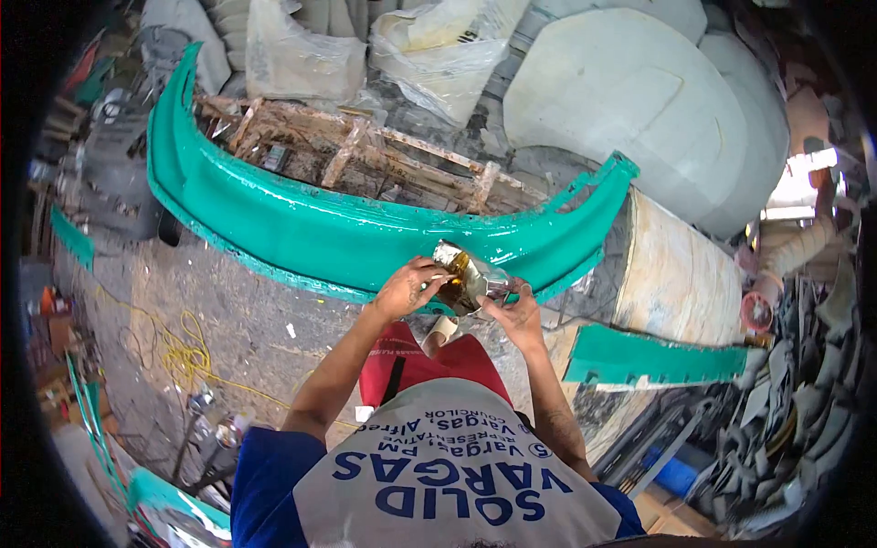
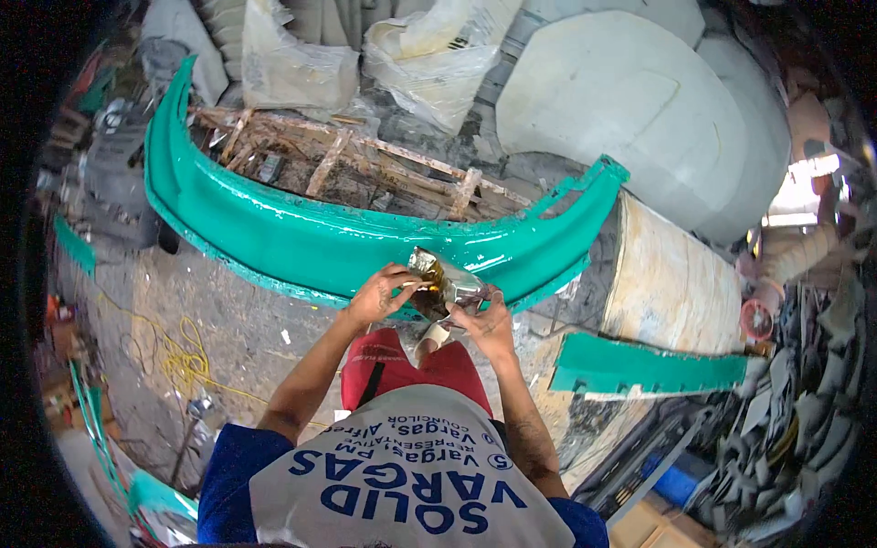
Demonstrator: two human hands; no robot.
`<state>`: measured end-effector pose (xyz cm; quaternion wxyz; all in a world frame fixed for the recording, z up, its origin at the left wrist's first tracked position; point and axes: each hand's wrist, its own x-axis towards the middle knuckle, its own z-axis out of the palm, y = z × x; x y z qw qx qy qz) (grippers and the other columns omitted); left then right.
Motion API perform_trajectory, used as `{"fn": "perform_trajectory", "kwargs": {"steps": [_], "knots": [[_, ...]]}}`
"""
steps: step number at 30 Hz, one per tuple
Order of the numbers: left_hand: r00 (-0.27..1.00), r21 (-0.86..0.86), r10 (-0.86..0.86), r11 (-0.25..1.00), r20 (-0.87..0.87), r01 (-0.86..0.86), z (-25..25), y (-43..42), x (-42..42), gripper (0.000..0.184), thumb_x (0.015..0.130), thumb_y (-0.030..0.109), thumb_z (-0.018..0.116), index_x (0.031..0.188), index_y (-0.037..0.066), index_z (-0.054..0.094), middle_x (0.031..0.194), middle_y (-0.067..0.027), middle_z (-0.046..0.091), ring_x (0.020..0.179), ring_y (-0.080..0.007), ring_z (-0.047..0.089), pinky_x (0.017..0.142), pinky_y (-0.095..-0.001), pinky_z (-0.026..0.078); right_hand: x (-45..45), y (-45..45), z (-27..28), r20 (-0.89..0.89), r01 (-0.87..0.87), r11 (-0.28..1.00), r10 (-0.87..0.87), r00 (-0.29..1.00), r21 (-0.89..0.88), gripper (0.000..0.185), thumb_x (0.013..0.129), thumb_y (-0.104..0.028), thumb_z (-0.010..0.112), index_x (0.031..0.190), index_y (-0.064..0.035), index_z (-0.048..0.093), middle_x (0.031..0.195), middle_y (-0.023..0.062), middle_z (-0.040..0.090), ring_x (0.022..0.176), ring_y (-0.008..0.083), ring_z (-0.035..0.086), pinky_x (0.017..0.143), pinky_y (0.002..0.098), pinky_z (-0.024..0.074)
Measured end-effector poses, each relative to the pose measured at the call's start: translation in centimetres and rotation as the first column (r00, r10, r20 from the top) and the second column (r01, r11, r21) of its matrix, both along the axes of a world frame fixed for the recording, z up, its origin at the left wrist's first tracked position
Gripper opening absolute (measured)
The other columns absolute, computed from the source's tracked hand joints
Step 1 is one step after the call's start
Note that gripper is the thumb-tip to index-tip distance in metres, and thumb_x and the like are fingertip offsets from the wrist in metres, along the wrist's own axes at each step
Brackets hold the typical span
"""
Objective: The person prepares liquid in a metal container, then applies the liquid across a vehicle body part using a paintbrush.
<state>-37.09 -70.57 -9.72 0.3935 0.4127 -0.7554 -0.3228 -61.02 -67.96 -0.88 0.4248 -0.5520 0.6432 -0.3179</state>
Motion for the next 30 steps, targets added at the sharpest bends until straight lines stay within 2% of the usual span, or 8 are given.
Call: {"fn": "perform_trajectory", "kwargs": {"steps": [2,4,6,8,13,19,25,30], "knots": [[0.994,0.061,0.091,0.994,-0.056,-0.088,0.6,0.4,-0.2,0.015,0.084,0.009,0.068,0.098,0.006,0.073,0.093,-0.0100,0.070,0.083,-0.0280,0.063,0.074,-0.0386,0.050,-1.4,-0.8,-1.5,-0.040,-0.016,0.989,0.022,0.999,0.147,0.067,0.073,-0.029,0.086,0.118,0.0064,0.053,0.096,0.0139,0.067,0.072,0.0137,0.065,0.055,0.0270,0.0508],[0.954,0.492,0.294,0.841,-0.065,-0.226,0.4,1.5,0.3,0.016,0.086,0.013,0.067,0.100,0.005,0.072,0.096,-0.0132,0.069,0.077,-0.0300,0.065,0.071,-0.0367,0.052,-2.5,-1.7,-1.9,-0.051,-0.087,0.974,0.099,0.994,0.211,0.066,0.074,-0.028,0.085,0.119,0.0059,0.051,0.101,0.0146,0.065,0.079,0.0162,0.067,0.057,0.0281,0.0545],[0.915,0.398,0.385,0.863,-0.117,-0.312,-0.3,2.4,0.2,0.017,0.086,0.012,0.067,0.101,0.002,0.069,0.090,-0.0155,0.068,0.069,-0.0286,0.065,0.063,-0.0354,0.050,-2.9,-2.3,-1.2,0.061,-0.038,0.970,0.024,0.998,0.238,0.074,0.074,-0.031,0.085,0.120,0.0128,0.047,0.092,0.0131,0.068,0.075,0.0148,0.066,0.061,0.0266,0.0545],[0.896,0.428,0.423,0.840,-0.133,-0.333,1.0,3.0,0.4,0.017,0.083,0.004,0.067,0.099,0.001,0.068,0.080,-0.0118,0.067,0.066,-0.0166,0.061,0.060,-0.0321,0.048,-4.3,-3.2,-2.3,0.026,-0.094,0.972,0.091,0.996,0.213,0.073,0.075,-0.030,0.084,0.122,0.0125,0.047,0.092,0.0121,0.068,0.071,0.0143,0.066,0.053,0.0260,0.0539],[0.921,0.308,0.389,0.872,0.036,-0.380,-1.7,3.7,-0.8,0.021,0.088,0.001,0.060,0.108,-0.001,0.058,0.097,-0.0203,0.066,0.080,-0.0387,0.066,0.069,-0.0439,0.053,-5.4,-4.4,-1.4,0.056,-0.092,0.951,0.079,0.995,0.296,0.059,0.079,-0.027,0.080,0.119,0.0044,0.049,0.097,0.0091,0.062,0.075,0.0136,0.064,0.058,0.0288,0.0583],[0.906,0.082,0.422,0.905,-0.038,-0.418,-3.4,3.6,-2.6,0.017,0.090,0.005,0.060,0.106,0.000,0.057,0.086,-0.0194,0.064,0.077,-0.0357,0.065,0.067,-0.0441,0.050,-6.1,-4.9,-2.3,0.064,-0.123,0.938,0.108,0.992,0.323,0.047,0.082,-0.030,0.076,0.111,0.0004,0.053,0.097,0.0077,0.059,0.074,0.0131,0.062,0.058,0.0289,0.0595],[0.801,0.522,0.596,0.700,-0.050,-0.488,-4.1,1.8,-1.3,0.016,0.091,0.012,0.063,0.102,0.001,0.060,0.072,-0.0180,0.061,0.070,-0.0276,0.062,0.062,-0.0410,0.046,-8.4,-5.2,-3.3,0.076,-0.070,0.943,0.048,0.996,0.326,0.046,0.084,-0.031,0.075,0.110,-0.0002,0.052,0.093,0.0089,0.058,0.075,0.0150,0.062,0.062,0.0313,0.0605],[0.735,0.462,0.678,0.650,0.005,-0.603,-12.0,-2.3,-0.9,0.023,0.089,0.021,0.066,0.093,-0.002,0.065,0.071,-0.0202,0.064,0.068,-0.0321,0.066,0.061,-0.0424,0.049,-9.7,-4.7,-1.1,0.125,-0.040,0.938,-0.004,0.992,0.344,0.046,0.086,-0.030,0.074,0.113,-0.0006,0.050,0.096,0.0087,0.057,0.078,0.0169,0.063,0.067,0.0342,0.0610]]}}
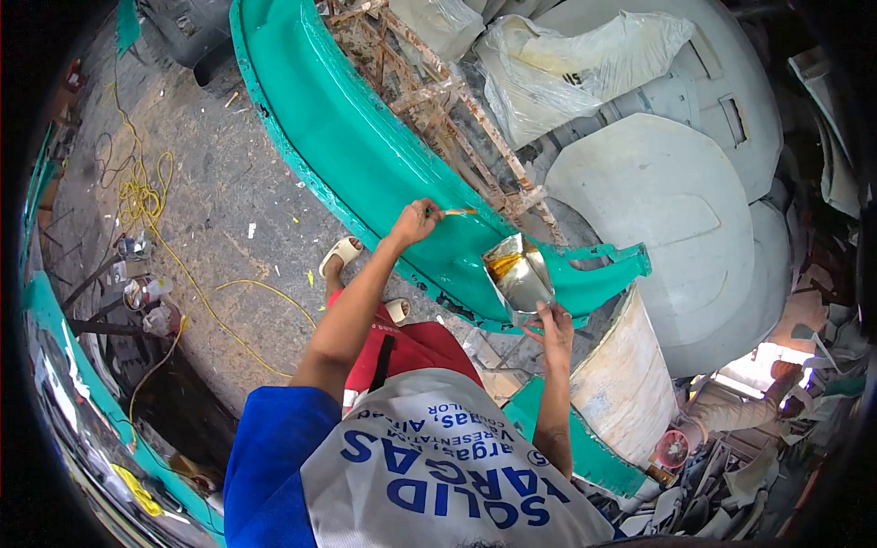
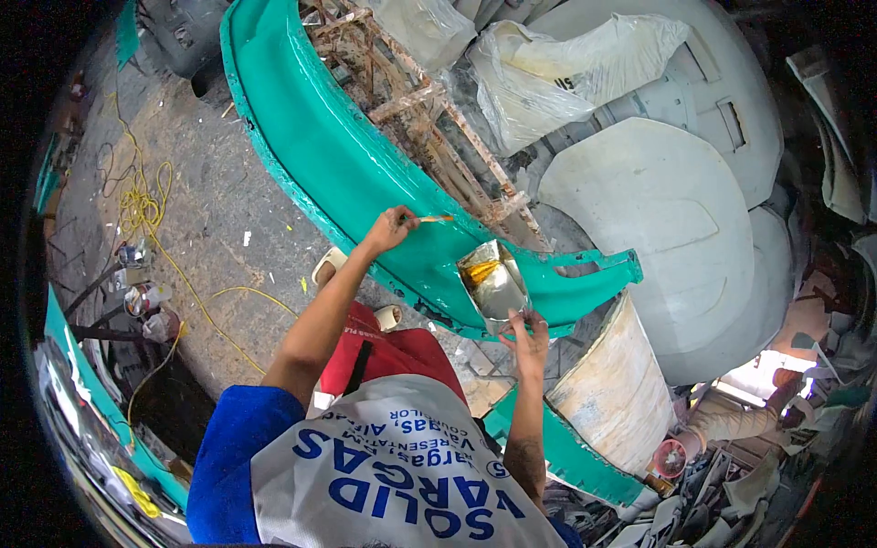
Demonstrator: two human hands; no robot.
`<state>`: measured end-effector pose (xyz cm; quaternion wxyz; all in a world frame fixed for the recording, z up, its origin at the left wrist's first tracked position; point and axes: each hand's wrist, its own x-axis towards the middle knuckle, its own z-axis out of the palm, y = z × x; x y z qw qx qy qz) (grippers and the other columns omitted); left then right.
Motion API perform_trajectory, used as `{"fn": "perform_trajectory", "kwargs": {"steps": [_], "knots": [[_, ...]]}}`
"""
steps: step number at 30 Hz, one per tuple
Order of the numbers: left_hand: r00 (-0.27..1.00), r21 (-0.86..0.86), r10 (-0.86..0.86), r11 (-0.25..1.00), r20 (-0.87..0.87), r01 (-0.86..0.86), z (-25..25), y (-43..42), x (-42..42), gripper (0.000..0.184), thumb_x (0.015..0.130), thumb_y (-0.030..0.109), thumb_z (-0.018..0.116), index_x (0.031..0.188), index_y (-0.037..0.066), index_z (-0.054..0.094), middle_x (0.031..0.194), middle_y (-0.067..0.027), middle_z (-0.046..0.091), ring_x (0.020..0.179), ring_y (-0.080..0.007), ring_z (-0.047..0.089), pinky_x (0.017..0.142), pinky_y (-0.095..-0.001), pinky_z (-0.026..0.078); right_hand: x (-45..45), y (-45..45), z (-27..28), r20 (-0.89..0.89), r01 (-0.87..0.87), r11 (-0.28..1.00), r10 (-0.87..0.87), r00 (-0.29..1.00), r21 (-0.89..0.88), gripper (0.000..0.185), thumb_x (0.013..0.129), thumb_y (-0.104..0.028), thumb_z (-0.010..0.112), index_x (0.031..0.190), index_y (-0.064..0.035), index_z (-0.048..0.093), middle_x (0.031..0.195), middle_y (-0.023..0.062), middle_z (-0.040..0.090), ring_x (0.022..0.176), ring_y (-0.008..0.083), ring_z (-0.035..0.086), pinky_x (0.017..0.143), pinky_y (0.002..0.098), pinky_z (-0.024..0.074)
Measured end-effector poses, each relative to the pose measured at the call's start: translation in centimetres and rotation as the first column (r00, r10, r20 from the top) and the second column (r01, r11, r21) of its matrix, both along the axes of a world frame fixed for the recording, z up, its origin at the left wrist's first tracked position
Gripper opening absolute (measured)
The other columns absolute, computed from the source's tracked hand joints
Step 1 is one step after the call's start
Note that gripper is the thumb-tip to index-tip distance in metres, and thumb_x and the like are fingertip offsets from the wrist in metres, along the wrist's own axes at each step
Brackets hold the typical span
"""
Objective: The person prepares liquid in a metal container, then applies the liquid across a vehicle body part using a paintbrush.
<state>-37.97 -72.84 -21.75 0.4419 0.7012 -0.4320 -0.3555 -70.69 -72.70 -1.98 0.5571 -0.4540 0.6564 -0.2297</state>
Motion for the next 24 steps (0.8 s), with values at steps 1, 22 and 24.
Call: {"fn": "perform_trajectory", "kwargs": {"steps": [1,22,24], "knots": [[0.998,-0.034,0.051,0.998,-0.022,-0.052,-0.4,-0.2,0.3,0.025,0.088,0.023,0.067,0.091,-0.002,0.065,0.072,-0.0199,0.065,0.067,-0.0317,0.065,0.060,-0.0424,0.049,-0.3,0.1,0.4,0.007,0.014,1.000,-0.014,1.000,-0.018,0.048,0.085,-0.028,0.075,0.115,0.0004,0.050,0.100,0.0092,0.057,0.076,0.0166,0.063,0.067,0.0349,0.0604],[0.345,0.381,0.570,0.790,-0.746,-0.481,4.0,0.0,-17.8,0.029,0.098,0.030,0.059,0.104,0.006,0.045,0.075,-0.0056,0.048,0.055,-0.0145,0.050,0.039,-0.0317,0.047,-6.7,3.2,2.7,-0.001,0.145,0.986,-0.146,0.989,-0.079,0.050,0.086,-0.029,0.074,0.117,0.0008,0.047,0.099,0.0098,0.055,0.077,0.0168,0.060,0.066,0.0331,0.0607],[0.689,0.289,0.471,0.882,-0.551,-0.372,4.4,1.4,-14.8,0.030,0.096,0.029,0.061,0.100,0.001,0.049,0.077,-0.0111,0.055,0.057,-0.0202,0.059,0.039,-0.0362,0.050,-7.0,3.3,2.4,-0.002,0.144,0.986,-0.145,0.989,-0.080,0.051,0.086,-0.028,0.074,0.117,0.0013,0.047,0.100,0.0101,0.055,0.077,0.0170,0.060,0.066,0.0333,0.0608]]}}
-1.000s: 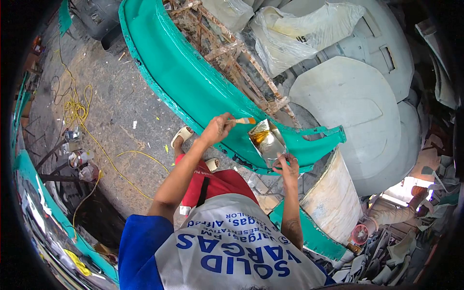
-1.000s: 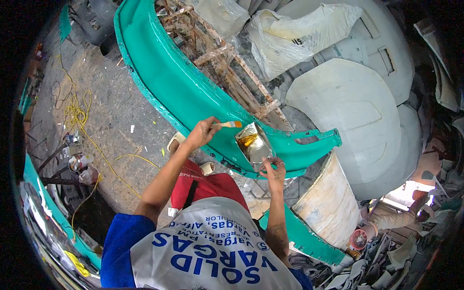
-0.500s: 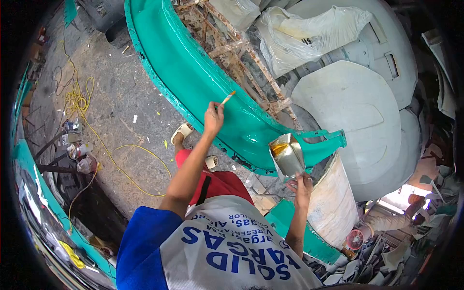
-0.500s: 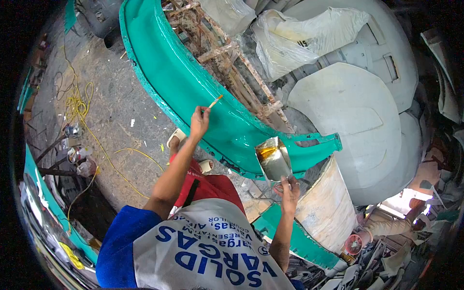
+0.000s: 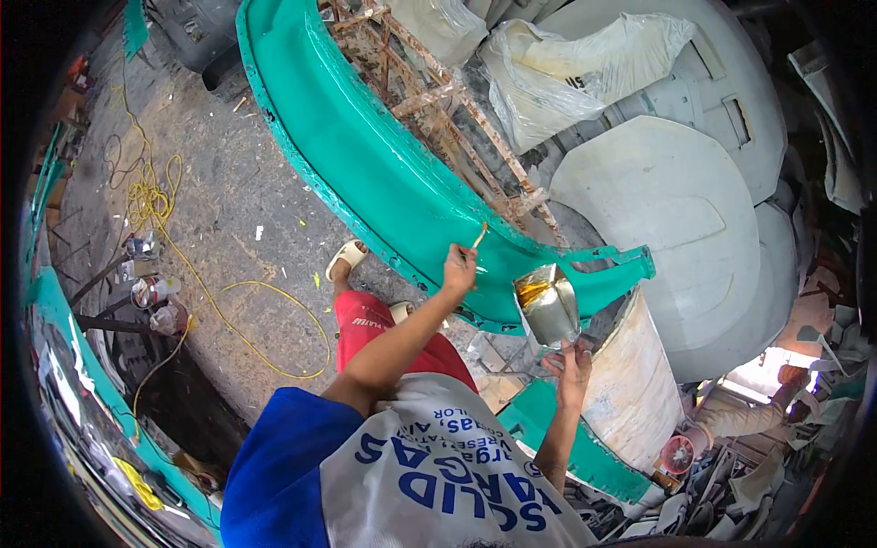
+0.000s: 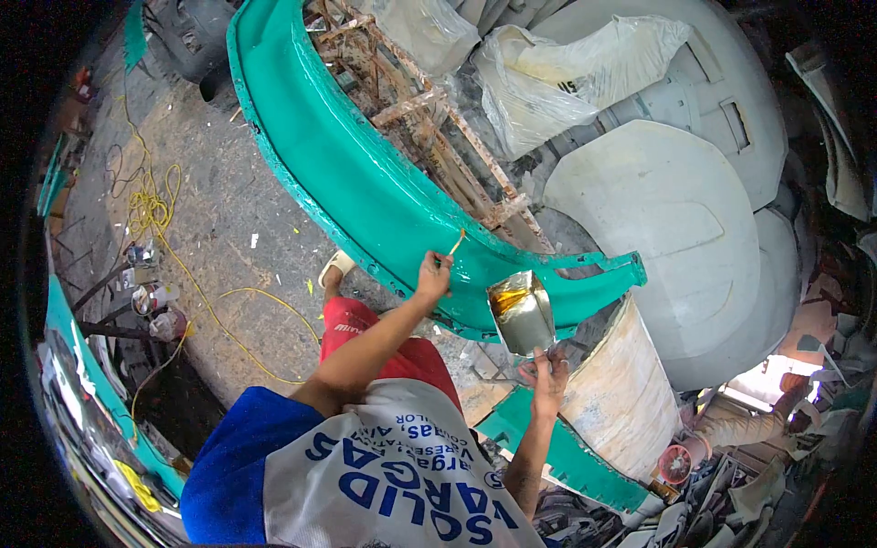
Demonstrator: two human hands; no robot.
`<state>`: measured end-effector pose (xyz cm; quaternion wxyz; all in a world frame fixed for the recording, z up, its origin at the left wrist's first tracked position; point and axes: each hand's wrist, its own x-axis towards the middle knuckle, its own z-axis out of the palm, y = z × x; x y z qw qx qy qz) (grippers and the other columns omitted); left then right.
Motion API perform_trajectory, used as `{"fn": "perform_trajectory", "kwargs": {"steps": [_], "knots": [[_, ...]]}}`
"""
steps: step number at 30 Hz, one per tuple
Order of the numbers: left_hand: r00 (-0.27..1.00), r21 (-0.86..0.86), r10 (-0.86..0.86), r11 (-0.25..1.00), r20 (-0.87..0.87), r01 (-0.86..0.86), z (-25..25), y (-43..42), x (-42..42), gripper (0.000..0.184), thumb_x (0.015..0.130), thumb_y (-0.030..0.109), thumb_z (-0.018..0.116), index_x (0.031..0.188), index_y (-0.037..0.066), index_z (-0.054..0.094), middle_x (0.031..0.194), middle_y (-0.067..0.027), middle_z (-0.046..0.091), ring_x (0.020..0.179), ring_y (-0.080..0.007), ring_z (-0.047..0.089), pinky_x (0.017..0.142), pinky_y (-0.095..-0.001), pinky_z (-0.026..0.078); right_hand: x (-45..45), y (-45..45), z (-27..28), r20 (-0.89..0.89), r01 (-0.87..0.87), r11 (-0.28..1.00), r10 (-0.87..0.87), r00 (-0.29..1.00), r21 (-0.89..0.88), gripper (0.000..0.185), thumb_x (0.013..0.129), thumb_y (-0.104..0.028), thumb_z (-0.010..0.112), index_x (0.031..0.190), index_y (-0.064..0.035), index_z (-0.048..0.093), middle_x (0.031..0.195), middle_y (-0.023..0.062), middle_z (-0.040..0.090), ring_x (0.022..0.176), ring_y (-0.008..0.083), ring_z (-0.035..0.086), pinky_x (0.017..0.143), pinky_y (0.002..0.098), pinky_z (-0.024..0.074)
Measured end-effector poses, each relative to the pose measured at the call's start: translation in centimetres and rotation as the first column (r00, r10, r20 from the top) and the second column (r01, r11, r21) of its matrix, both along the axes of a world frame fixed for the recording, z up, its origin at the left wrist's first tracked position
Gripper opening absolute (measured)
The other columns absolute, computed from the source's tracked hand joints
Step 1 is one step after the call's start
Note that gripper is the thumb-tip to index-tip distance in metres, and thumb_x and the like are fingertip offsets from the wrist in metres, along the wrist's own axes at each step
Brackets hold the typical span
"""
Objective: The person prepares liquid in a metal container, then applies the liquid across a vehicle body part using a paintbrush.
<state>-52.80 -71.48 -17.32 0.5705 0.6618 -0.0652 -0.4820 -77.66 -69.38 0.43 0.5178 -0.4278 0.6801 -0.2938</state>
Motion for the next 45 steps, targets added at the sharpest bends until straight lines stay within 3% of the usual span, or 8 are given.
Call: {"fn": "perform_trajectory", "kwargs": {"steps": [3,11,13,16,26,34,38,45], "knots": [[0.794,0.137,-0.261,0.965,0.549,0.223,-5.0,-0.6,5.4,0.038,0.090,0.029,0.064,0.098,-0.006,0.056,0.086,-0.0220,0.066,0.054,-0.0321,0.067,0.047,-0.0435,0.056,-0.1,0.3,-0.1,0.016,-0.001,1.000,0.001,1.000,0.014,0.053,0.086,-0.028,0.073,0.119,0.0029,0.046,0.101,0.0105,0.055,0.078,0.0170,0.060,0.066,0.0335,0.0611],[0.899,0.278,-0.290,0.939,0.328,0.201,-2.8,-2.5,17.3,0.034,0.088,0.025,0.063,0.092,-0.006,0.052,0.077,-0.0263,0.066,0.074,-0.0441,0.067,0.065,-0.0501,0.055,-0.5,1.0,-0.4,0.040,0.007,0.999,-0.008,0.999,0.038,0.065,0.085,-0.026,0.074,0.128,0.0076,0.040,0.105,0.0120,0.054,0.081,0.0177,0.060,0.066,0.0343,0.0615],[0.735,0.081,0.008,0.993,0.678,-0.086,-3.9,-1.3,15.1,0.026,0.090,0.018,0.059,0.096,-0.004,0.048,0.073,-0.0250,0.065,0.069,-0.0462,0.065,0.062,-0.0525,0.053,-0.8,1.2,-0.7,0.043,0.030,0.999,-0.031,0.999,0.029,0.069,0.085,-0.026,0.075,0.132,0.0084,0.038,0.106,0.0124,0.054,0.081,0.0176,0.060,0.066,0.0346,0.0615],[0.745,0.065,0.088,0.983,0.661,-0.173,-3.0,-0.7,9.6,0.020,0.092,0.011,0.055,0.101,-0.002,0.044,0.073,-0.0258,0.064,0.070,-0.0479,0.063,0.061,-0.0554,0.050,-0.6,1.2,-0.3,0.037,0.025,0.999,-0.027,0.999,0.040,0.072,0.085,-0.025,0.074,0.136,0.0091,0.035,0.107,0.0124,0.053,0.081,0.0175,0.059,0.066,0.0345,0.0614],[0.598,0.258,-0.416,0.906,0.685,0.335,1.4,-0.8,6.9,0.036,0.079,0.007,0.069,0.104,0.000,0.044,0.087,-0.0282,0.064,0.082,-0.0452,0.064,0.072,-0.0539,0.053,-0.6,1.8,-0.9,0.036,0.011,1.000,-0.011,0.999,-0.025,0.052,0.089,-0.031,0.071,0.121,0.0016,0.046,0.104,0.0104,0.055,0.079,0.0168,0.061,0.065,0.0331,0.0605],[0.074,0.511,-0.674,0.622,0.735,0.594,0.1,-3.5,18.2,0.022,0.088,0.020,0.062,0.101,0.002,0.058,0.085,-0.0204,0.069,0.077,-0.0405,0.067,0.068,-0.0527,0.053,-0.3,2.3,-1.9,0.079,0.041,0.999,-0.040,0.996,-0.018,0.059,0.088,-0.028,0.072,0.128,0.0053,0.044,0.103,0.0099,0.055,0.078,0.0169,0.059,0.066,0.0353,0.0609],[0.207,0.303,-0.566,0.673,0.798,0.674,0.9,-4.1,18.4,0.024,0.082,0.018,0.068,0.098,0.003,0.058,0.086,-0.0224,0.068,0.082,-0.0411,0.067,0.070,-0.0513,0.054,-0.3,2.5,-2.3,0.094,0.056,0.998,-0.057,0.994,0.012,0.058,0.087,-0.028,0.072,0.126,0.0056,0.045,0.104,0.0099,0.055,0.079,0.0171,0.059,0.067,0.0357,0.0611],[0.036,0.496,-0.693,0.550,0.720,0.672,-0.7,-4.9,20.0,0.031,0.081,0.025,0.072,0.097,0.002,0.058,0.087,-0.0235,0.068,0.086,-0.0422,0.066,0.074,-0.0515,0.052,0.6,2.2,-1.2,0.088,0.045,0.999,-0.044,0.995,-0.008,0.061,0.087,-0.029,0.072,0.128,0.0065,0.044,0.104,0.0100,0.055,0.080,0.0174,0.060,0.068,0.0359,0.0610]]}}
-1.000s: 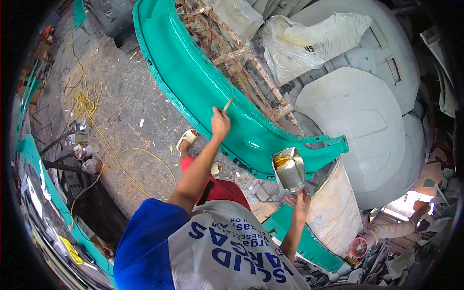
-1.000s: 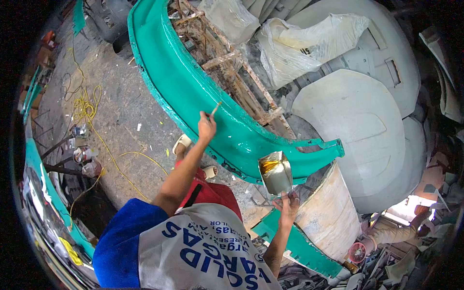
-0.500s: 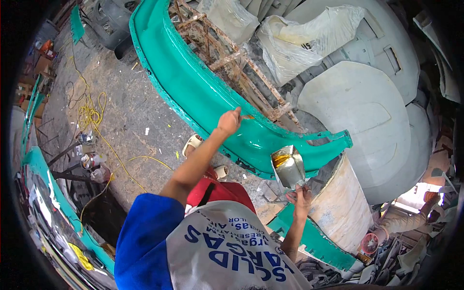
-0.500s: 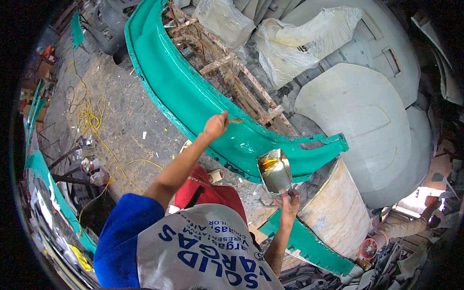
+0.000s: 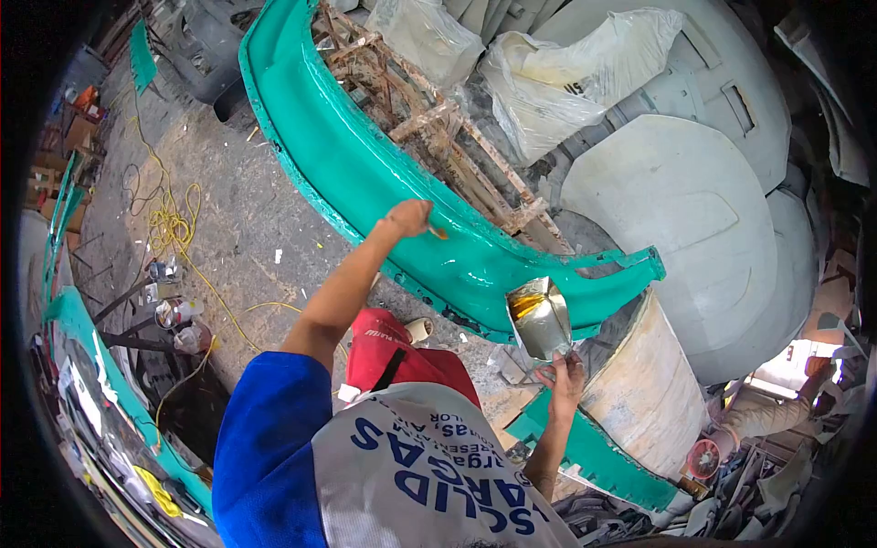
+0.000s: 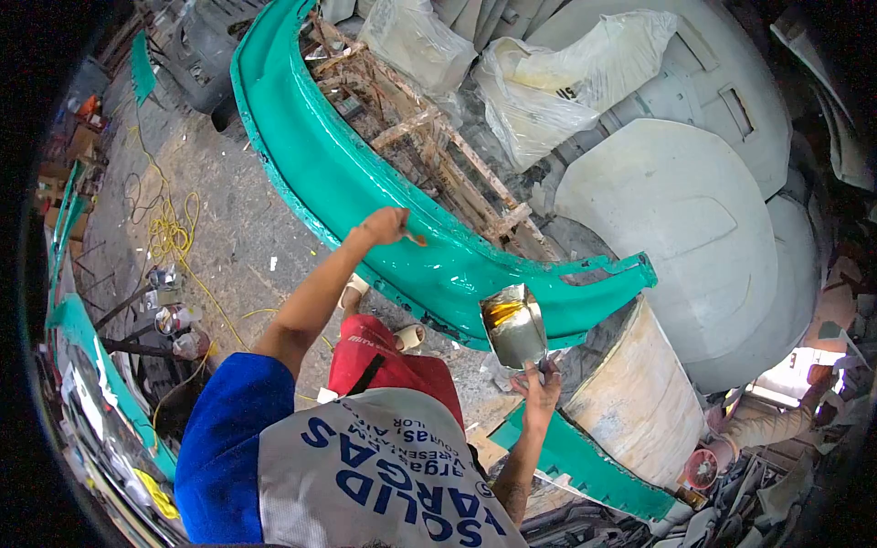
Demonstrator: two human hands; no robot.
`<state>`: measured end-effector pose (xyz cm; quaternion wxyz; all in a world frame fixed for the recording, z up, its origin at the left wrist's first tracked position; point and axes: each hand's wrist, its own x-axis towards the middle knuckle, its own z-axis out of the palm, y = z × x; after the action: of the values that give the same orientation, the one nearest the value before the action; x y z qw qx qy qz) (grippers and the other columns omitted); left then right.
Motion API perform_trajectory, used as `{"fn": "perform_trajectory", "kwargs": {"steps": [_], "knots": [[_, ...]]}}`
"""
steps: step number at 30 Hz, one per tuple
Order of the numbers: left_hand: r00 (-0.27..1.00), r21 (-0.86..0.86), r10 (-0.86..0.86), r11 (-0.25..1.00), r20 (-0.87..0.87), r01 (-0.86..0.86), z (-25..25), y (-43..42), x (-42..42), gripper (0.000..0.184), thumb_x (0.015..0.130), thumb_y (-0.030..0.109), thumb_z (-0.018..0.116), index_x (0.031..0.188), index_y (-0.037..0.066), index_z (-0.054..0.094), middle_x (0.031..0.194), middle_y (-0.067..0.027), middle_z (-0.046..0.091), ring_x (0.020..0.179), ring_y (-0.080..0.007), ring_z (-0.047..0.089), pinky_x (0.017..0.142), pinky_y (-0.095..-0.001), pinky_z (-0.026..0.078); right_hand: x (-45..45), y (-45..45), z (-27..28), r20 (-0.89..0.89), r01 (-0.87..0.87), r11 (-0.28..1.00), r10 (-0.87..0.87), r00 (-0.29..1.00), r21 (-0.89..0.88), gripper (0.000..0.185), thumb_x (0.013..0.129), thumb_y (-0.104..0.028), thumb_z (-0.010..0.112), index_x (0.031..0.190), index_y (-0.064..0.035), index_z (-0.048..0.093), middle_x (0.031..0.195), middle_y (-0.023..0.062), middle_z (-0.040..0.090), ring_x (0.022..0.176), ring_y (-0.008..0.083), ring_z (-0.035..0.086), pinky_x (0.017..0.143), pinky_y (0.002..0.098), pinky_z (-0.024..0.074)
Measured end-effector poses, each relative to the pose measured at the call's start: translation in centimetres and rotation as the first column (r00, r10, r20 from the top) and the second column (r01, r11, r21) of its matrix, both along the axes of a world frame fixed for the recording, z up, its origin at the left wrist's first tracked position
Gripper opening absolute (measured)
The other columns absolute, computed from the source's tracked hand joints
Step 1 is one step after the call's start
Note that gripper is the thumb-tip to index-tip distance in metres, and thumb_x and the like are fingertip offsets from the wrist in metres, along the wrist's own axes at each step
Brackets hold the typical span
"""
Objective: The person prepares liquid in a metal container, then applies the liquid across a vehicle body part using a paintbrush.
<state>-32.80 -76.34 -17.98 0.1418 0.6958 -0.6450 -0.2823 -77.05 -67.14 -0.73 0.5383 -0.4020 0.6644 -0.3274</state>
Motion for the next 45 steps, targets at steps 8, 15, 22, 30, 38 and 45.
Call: {"fn": "perform_trajectory", "kwargs": {"steps": [8,15,22,30,38,45], "knots": [[0.998,-0.062,-0.064,0.996,-0.012,0.063,1.2,-0.5,-2.8,0.027,0.081,0.016,0.069,0.101,0.002,0.059,0.083,-0.0211,0.068,0.083,-0.0414,0.066,0.071,-0.0499,0.053,1.5,-0.8,0.4,0.011,-0.044,0.998,0.043,0.999,0.041,0.066,0.087,-0.028,0.072,0.132,0.0076,0.040,0.104,0.0106,0.054,0.080,0.0166,0.061,0.069,0.0351,0.0609],[0.976,0.200,-0.094,0.978,0.196,0.054,6.1,1.7,3.3,0.031,0.084,0.019,0.067,0.106,0.000,0.057,0.082,-0.0225,0.067,0.082,-0.0429,0.066,0.070,-0.0504,0.053,1.3,-0.8,-0.4,0.075,0.002,0.999,-0.006,0.997,0.053,0.070,0.084,-0.021,0.076,0.135,0.0078,0.037,0.116,0.0124,0.053,0.084,0.0166,0.062,0.070,0.0360,0.0615],[0.989,-0.001,-0.127,0.992,0.077,0.128,4.4,0.5,-1.0,0.029,0.084,0.018,0.065,0.106,0.001,0.057,0.086,-0.0232,0.067,0.083,-0.0420,0.066,0.071,-0.0506,0.054,1.2,-0.3,-0.2,0.068,0.022,0.999,-0.024,0.997,0.031,0.067,0.084,-0.022,0.077,0.131,0.0073,0.041,0.116,0.0126,0.054,0.088,0.0167,0.062,0.069,0.0351,0.0612],[0.997,-0.056,0.061,0.996,-0.053,-0.064,10.7,5.5,4.7,0.024,0.083,0.013,0.070,0.101,0.001,0.058,0.090,-0.0217,0.069,0.085,-0.0400,0.068,0.069,-0.0476,0.052,5.6,-2.0,-1.3,0.028,-0.142,0.989,0.143,0.989,-0.041,0.071,0.080,-0.025,0.081,0.128,0.0100,0.043,0.111,0.0133,0.059,0.077,0.0165,0.064,0.064,0.0288,0.0565],[0.944,-0.207,-0.327,0.927,-0.040,0.313,16.3,5.5,-1.5,0.019,0.088,0.011,0.064,0.103,0.002,0.057,0.088,-0.0217,0.066,0.083,-0.0398,0.066,0.067,-0.0446,0.053,14.4,-3.4,-3.5,-0.152,-0.287,0.948,0.266,0.952,-0.136,0.087,0.069,-0.041,0.086,0.122,0.0159,0.048,0.095,0.0166,0.068,0.084,0.0226,0.067,0.075,0.0320,0.0528],[0.925,-0.139,-0.380,0.915,0.020,0.379,9.0,5.1,2.7,0.021,0.084,0.007,0.059,0.103,-0.001,0.055,0.083,-0.0229,0.067,0.080,-0.0388,0.068,0.067,-0.0480,0.055,22.1,-3.2,-1.7,-0.181,-0.227,0.968,0.206,0.962,-0.102,0.083,0.070,-0.041,0.086,0.119,0.0162,0.050,0.096,0.0177,0.068,0.087,0.0247,0.067,0.079,0.0340,0.0526]]}}
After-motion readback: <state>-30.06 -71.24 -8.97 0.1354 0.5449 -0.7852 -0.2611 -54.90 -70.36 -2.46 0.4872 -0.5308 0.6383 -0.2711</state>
